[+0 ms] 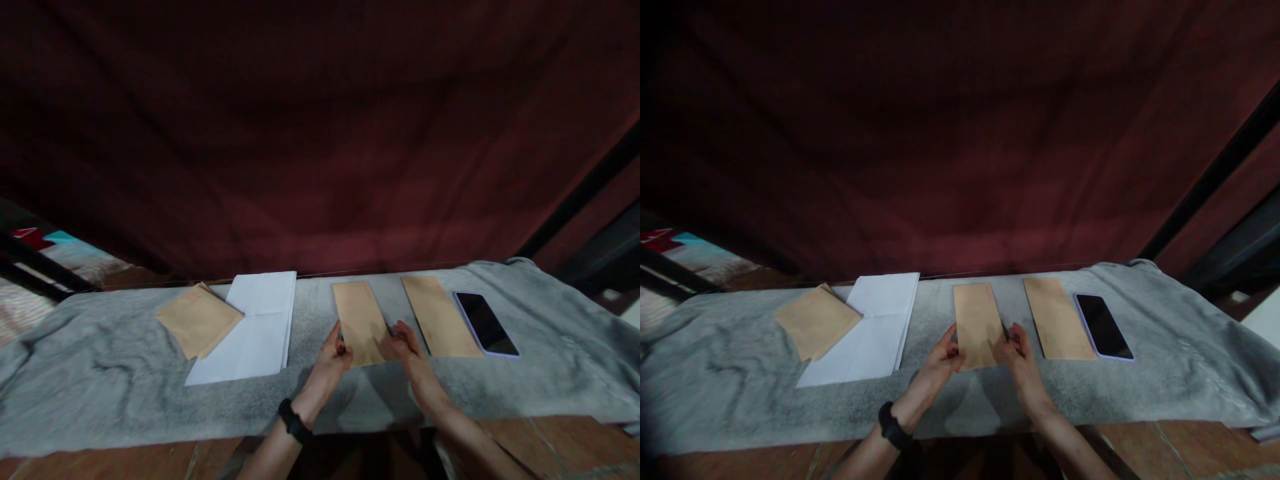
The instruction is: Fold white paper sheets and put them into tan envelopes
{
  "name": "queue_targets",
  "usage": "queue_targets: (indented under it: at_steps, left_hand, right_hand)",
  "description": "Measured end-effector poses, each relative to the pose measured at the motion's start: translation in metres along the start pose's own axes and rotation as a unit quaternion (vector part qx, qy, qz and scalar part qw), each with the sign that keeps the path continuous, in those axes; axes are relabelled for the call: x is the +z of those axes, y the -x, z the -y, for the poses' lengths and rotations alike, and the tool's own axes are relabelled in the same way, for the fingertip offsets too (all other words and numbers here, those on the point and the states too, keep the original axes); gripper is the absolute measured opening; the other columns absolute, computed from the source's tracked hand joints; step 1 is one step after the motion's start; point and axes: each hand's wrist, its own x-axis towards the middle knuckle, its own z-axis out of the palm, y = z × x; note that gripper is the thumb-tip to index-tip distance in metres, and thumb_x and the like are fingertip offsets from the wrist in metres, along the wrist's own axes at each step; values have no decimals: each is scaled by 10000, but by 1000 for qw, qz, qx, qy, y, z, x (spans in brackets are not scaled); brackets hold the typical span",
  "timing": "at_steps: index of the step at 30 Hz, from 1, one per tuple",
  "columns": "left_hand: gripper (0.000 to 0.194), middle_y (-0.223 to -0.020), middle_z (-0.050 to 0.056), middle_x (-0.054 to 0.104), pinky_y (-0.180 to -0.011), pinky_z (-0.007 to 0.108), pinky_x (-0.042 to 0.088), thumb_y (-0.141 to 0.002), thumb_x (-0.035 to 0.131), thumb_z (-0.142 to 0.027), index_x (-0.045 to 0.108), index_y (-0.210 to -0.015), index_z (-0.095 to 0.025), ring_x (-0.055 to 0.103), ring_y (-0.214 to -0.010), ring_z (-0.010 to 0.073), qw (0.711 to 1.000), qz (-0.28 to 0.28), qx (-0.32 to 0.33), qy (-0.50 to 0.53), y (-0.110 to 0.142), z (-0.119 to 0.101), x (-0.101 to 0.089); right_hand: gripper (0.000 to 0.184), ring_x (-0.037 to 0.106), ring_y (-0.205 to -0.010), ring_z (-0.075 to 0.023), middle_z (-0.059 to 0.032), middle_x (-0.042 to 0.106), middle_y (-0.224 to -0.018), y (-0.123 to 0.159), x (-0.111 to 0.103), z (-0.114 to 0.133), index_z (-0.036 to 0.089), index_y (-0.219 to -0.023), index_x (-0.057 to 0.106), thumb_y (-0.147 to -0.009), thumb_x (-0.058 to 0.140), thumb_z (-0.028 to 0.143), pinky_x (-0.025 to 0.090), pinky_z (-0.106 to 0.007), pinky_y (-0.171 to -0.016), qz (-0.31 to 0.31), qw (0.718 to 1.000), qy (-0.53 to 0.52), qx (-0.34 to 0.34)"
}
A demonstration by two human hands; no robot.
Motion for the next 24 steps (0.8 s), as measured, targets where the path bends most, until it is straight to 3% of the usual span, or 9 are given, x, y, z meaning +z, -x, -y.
queue_targets:
  at_steps: [3, 5, 9, 11, 13, 17, 24]
  left_hand:
    - [749, -984, 54, 714, -807, 304, 540, -763, 558, -64, 439, -1494, -171, 666, -908, 199, 975, -32, 48, -213, 2, 2, -6]
    - [701, -1226, 120, 680, -962, 352, 523, -783, 514, -33, 475, -1471, -162, 636, -1128, 245, 924, -57, 88, -367, 10, 2, -2]
    - [608, -1557, 149, 446, -1137, 507, 404, -870, 443, -49, 475, -1468, -156, 453, -1402, 321, 800, -91, 162, -570, 30, 8, 17]
    - [573, -1600, 129, 394, -1183, 518, 350, -921, 422, -86, 444, -1489, -157, 363, -1472, 306, 773, -46, 204, -599, 37, 16, 27]
    - [576, -1610, 125, 381, -1217, 500, 311, -975, 458, -223, 362, -1539, -153, 314, -1501, 285, 771, 15, 240, -590, 43, 25, 34]
    - [782, -1649, 163, 277, -1242, 573, 220, -977, 497, -523, 212, -1598, -144, 178, -1538, 343, 771, 49, 245, -585, 50, 33, 37]
    - [816, -1691, 130, 78, -1246, 624, 144, -954, 451, -656, 223, -1604, -218, 18, -1547, 369, 783, 116, 217, -571, 58, 16, 30]
  right_hand:
    - [556, 530, -1331, -303, -128, 586, -1423, -8, -7, -8, 207, -1359, 583, -920, 458, 524, 401, -542, -1141, 26, 995, 88, -43]
    - [507, 468, -1397, -284, -106, 550, -1479, -5, -6, -8, 223, -1358, 605, -966, 412, 479, 319, -549, -1195, 94, 975, 171, -106]
    - [505, 360, -1476, -262, -73, 434, -1577, 9, 1, -1, 252, -1491, 481, -1045, 328, 433, 254, -569, -1221, 190, 884, 363, -224]
    - [522, 344, -1485, -247, -81, 426, -1580, 11, 1, 2, 231, -1519, 440, -1063, 277, 426, 264, -549, -1224, 199, 858, 407, -244]
    - [539, 333, -1491, -228, -80, 415, -1586, 7, 1, 2, 219, -1538, 405, -1074, 216, 415, 268, -529, -1228, 202, 850, 420, -245]
    - [575, 256, -1521, -217, -57, 320, -1634, -8, 2, -3, 236, -1581, 304, -1068, 210, 479, 225, -513, -1246, 210, 838, 443, -241]
    - [591, 207, -1533, -193, -35, 234, -1664, -47, 21, -9, 266, -1612, 165, -1063, 168, 486, 197, -488, -1253, 222, 814, 472, -254]
